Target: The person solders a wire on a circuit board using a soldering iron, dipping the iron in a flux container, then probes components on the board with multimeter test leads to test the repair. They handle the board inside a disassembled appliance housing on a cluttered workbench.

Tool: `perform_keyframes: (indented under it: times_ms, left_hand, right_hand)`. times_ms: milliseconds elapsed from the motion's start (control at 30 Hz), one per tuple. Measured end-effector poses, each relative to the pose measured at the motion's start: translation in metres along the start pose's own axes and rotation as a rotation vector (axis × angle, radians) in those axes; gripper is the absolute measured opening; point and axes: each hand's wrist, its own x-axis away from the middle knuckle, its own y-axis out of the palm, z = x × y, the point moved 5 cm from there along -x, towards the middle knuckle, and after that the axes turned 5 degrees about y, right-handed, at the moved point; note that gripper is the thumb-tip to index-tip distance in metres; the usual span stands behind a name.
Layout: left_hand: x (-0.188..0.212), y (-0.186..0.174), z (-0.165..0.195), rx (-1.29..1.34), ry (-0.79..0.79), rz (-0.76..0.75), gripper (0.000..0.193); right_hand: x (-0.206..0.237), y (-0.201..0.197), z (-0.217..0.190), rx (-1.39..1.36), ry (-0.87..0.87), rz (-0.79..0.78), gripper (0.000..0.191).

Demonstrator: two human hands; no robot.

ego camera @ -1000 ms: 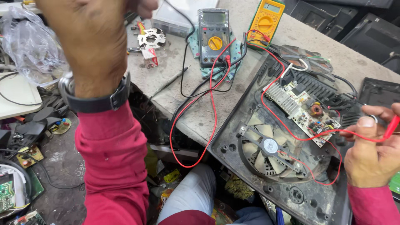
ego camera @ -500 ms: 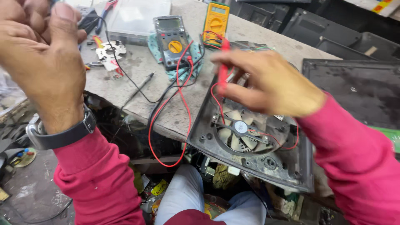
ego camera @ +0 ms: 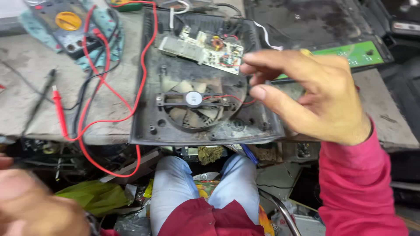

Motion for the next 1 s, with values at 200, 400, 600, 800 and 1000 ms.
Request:
perform_keyframes:
  times_ms: [200, 400, 600, 800, 1000]
  left_hand:
    - [0.028, 0.092, 0.106, 0.097, 0.512, -0.692, 0.026]
    - [0.066, 0.113, 0.098, 0.069, 0.688, -0.751, 0.017]
    - [0.097, 0.128, 0.04, 0.082, 0.702, -0.805, 0.016]
    - [0.127, 0.129, 0.003, -0.004, 0.438, -0.854, 0.007]
    - [0.149, 0.093, 0.039, 0.155, 0.484, -0.646, 0.012]
  right_hand:
    - [0.169, 0.009, 0.067, -0.361, 0.526, 0.619, 0.013]
    - [0.302, 0.032, 0.072, -0.329, 0.642, 0.867, 0.017]
    - [0.342, 0.076, 0.071, -0.368, 0.786, 0.759, 0.017]
    - [0.346, 0.131, 0.078, -0.467, 0.852, 0.591, 0.014]
    - [0.354, 0.2, 0.105, -0.628, 0.965, 0.45, 0.013]
